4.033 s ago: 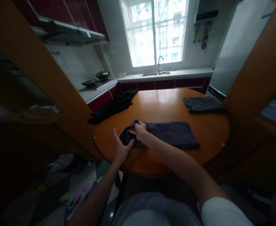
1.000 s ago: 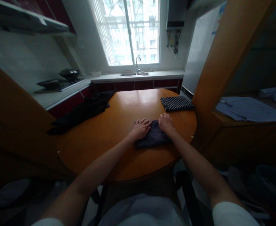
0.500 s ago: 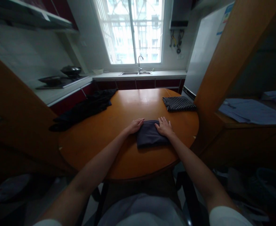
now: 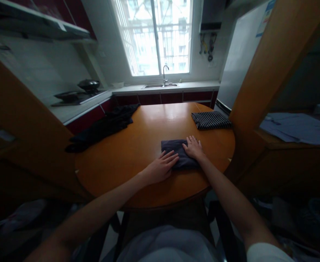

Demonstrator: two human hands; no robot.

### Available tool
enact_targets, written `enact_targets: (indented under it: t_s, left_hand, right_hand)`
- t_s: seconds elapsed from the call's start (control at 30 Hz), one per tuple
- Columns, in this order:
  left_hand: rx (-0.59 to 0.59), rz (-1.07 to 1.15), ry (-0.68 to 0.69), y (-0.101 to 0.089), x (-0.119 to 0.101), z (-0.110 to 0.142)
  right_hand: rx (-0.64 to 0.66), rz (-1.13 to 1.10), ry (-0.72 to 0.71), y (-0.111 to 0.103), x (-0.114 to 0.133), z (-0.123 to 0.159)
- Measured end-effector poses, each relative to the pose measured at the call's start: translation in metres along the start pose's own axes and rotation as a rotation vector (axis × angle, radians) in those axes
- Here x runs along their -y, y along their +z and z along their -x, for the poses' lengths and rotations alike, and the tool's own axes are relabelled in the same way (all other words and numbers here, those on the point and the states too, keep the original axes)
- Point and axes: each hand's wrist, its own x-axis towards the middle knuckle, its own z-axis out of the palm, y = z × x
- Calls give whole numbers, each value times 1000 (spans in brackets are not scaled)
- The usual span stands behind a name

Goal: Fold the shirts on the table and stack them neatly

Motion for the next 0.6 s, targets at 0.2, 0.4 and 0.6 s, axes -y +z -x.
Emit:
enact_targets:
  t_s: [0.2,0.4,0.6]
  left_hand:
    - [27,-33,-1,-1,3,4]
    - [-51,0,12,3,4,3]
    - [-25,-18,-47,-2,-5,16]
  right_hand:
    - [8,-18,1,-2,0,1]
    - [1,-24,-1,-2,0,2]
    - [-16,-26,-7,-2,0,2]
